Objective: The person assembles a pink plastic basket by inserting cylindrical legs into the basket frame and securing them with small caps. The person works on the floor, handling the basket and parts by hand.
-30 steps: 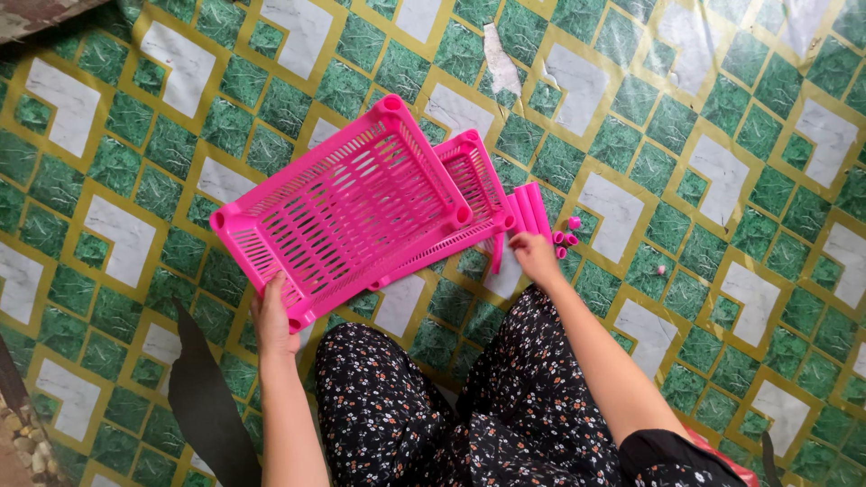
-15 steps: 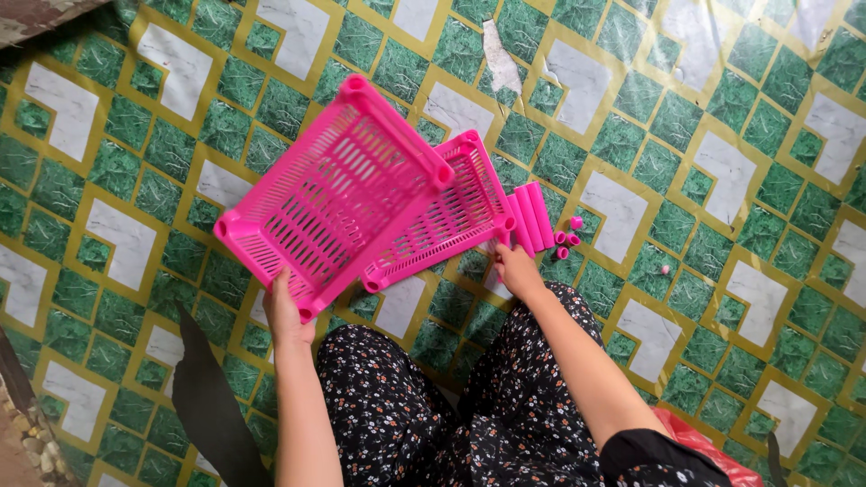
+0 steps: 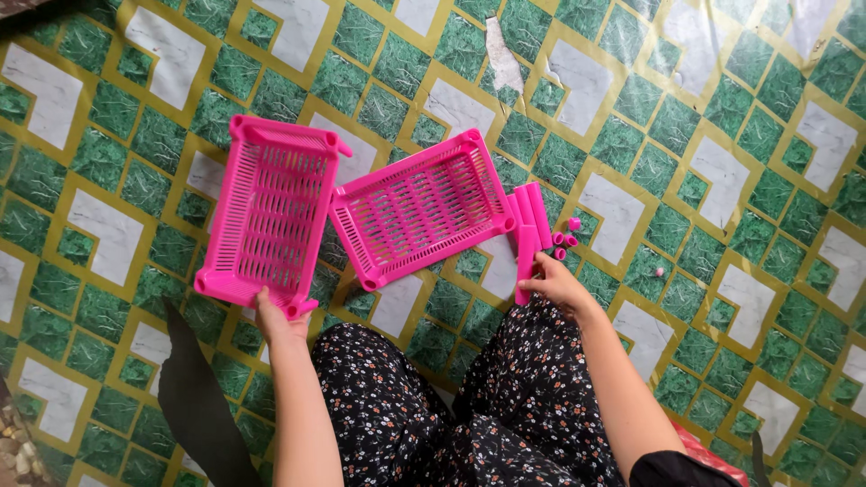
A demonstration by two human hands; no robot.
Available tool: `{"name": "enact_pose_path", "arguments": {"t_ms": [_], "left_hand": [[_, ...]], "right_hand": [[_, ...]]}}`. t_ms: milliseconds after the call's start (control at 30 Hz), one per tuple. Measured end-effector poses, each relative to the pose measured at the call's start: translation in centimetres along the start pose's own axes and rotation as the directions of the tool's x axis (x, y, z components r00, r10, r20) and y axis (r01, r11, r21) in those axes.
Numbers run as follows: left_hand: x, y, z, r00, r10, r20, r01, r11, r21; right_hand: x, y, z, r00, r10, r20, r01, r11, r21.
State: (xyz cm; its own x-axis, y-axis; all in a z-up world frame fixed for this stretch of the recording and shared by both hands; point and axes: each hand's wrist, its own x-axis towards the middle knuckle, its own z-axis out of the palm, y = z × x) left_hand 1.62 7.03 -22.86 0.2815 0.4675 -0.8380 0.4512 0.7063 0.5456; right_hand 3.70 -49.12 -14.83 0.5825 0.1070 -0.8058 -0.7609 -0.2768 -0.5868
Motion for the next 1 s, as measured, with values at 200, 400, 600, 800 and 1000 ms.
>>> {"name": "enact_pose_path", "arguments": {"t_ms": [200, 400, 600, 800, 1000], "left_hand": [[2.3, -0.9, -1.3, 0.999, -0.042, 0.019, 0.043, 0.997, -0.058], [2.0, 0.2, -2.1, 0.992, 0.002, -0.129, 0.0, 1.0, 0.015], [-1.5, 2.0, -1.3, 0.975, 0.168, -0.145, -0.167, 0.986, 0.016], [-9.0, -1.6, 8.2, 0.343, 0.91, 0.234, -0.788, 0.144, 0.598], [-16.1, -11.2, 19.6, 0.326, 0.336, 0.884, -0.932, -0.041, 0.359]], "right_hand": [[1.5, 0.0, 1.5, 0.969, -0.132, -0.209, 0.153, 0.984, 0.089], [1.7, -1.8, 2.9, 0.902, -0.126, -0.412, 0.253, 0.929, 0.271], [1.9, -2.4, 2.5, 0.85, -0.197, -0.489, 0.413, 0.825, 0.385], [2.8, -2.4, 2.1, 0.833, -0.187, -0.521, 0.458, 0.761, 0.46], [3.1, -1.7, 2.5, 0.846, -0.165, -0.506, 0.471, 0.675, 0.568]]}}
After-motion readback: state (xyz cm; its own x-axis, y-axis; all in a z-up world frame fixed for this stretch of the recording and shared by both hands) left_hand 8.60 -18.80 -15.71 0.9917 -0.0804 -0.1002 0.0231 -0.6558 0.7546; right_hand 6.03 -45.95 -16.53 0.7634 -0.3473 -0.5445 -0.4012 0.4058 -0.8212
